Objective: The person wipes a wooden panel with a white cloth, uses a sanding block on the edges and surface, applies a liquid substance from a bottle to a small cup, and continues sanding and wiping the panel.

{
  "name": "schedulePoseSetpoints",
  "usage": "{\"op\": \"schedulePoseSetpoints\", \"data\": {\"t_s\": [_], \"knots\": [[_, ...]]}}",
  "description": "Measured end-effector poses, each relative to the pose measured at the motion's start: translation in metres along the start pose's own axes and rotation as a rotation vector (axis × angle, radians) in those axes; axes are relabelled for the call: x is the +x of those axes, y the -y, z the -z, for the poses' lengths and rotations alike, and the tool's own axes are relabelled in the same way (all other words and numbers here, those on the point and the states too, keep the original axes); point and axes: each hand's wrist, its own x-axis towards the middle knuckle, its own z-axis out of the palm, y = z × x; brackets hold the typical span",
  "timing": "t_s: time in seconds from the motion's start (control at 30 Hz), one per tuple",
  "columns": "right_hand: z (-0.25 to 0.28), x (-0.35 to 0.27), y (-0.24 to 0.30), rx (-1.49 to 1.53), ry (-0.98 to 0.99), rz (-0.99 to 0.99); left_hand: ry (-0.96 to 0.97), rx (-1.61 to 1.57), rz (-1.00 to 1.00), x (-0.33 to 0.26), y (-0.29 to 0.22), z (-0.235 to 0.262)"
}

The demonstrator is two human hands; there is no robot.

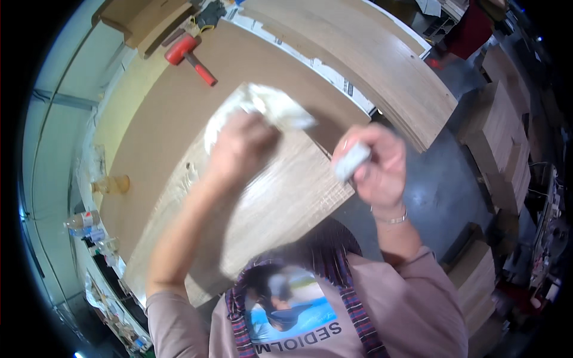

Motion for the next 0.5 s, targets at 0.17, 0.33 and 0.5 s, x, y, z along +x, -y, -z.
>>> {"op": "schedulePoseSetpoints", "data": {"t_s": [0.17,0.33,0.5], "knots": [[-0.007,0.004,-0.034,-0.111,-0.029,-0.248,-0.158,-0.059,0.458,-0.002,0.041,0.025],[0.0,0.011,-0.043,-0.137,-0.167,-0.268,0.114,-0.666,0.822,-0.003,-0.028,0.072],[-0.007,0.02,-0.05,-0.247,-0.187,-0.161,0.414,-0.635,0.581,-0.049,-0.07,0.083]]}}
